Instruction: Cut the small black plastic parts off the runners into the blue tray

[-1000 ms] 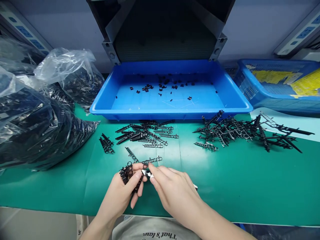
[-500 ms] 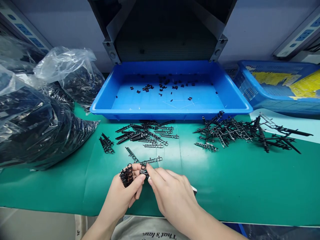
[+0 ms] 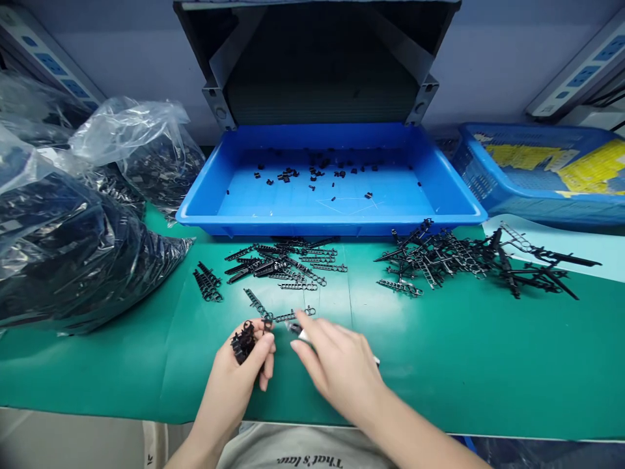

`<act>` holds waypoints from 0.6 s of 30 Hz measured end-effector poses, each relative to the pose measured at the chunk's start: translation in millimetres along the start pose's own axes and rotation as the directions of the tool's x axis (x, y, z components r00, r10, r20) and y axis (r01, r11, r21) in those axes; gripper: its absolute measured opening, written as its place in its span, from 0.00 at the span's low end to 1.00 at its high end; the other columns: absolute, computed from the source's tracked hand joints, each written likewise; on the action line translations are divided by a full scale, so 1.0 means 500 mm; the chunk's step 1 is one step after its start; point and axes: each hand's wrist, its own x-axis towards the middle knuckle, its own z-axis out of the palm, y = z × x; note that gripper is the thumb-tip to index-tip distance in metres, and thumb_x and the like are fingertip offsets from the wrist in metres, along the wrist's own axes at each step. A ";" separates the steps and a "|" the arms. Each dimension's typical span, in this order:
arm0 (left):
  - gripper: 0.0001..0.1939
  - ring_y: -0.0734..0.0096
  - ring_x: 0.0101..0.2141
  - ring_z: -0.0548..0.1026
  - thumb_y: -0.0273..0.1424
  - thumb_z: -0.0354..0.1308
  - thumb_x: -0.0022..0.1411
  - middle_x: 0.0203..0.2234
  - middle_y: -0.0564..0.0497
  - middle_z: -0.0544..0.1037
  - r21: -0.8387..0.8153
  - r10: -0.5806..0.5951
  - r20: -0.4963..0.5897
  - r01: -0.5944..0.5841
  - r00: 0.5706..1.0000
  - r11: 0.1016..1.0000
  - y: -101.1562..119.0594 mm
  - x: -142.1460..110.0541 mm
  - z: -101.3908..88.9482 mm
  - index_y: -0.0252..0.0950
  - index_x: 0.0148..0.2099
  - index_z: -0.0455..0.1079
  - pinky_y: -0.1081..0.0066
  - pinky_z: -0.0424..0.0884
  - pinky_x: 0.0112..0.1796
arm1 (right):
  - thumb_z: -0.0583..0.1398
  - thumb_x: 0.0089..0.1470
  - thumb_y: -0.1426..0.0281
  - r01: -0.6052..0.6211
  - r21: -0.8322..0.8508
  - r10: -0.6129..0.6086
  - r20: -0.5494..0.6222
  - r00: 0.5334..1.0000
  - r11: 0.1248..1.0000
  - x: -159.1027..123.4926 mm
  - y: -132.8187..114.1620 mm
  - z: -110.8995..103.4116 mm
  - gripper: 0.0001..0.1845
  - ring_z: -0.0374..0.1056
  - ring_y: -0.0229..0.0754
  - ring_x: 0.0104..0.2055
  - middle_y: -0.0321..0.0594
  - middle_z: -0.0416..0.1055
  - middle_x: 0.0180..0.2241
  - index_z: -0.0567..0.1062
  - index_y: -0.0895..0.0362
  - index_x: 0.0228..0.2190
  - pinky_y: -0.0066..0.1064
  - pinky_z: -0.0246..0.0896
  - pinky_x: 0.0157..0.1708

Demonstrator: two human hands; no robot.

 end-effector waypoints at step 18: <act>0.13 0.73 0.18 0.71 0.35 0.59 0.51 0.26 0.49 0.75 -0.103 -0.105 0.394 0.157 0.913 0.982 0.005 0.028 -0.007 0.34 0.35 0.60 0.74 0.66 0.18 | 0.51 0.56 0.74 0.097 0.305 -0.163 0.197 0.967 0.947 0.045 0.038 -0.060 0.12 0.68 0.39 0.35 0.39 0.71 0.36 0.70 0.54 0.40 0.29 0.63 0.33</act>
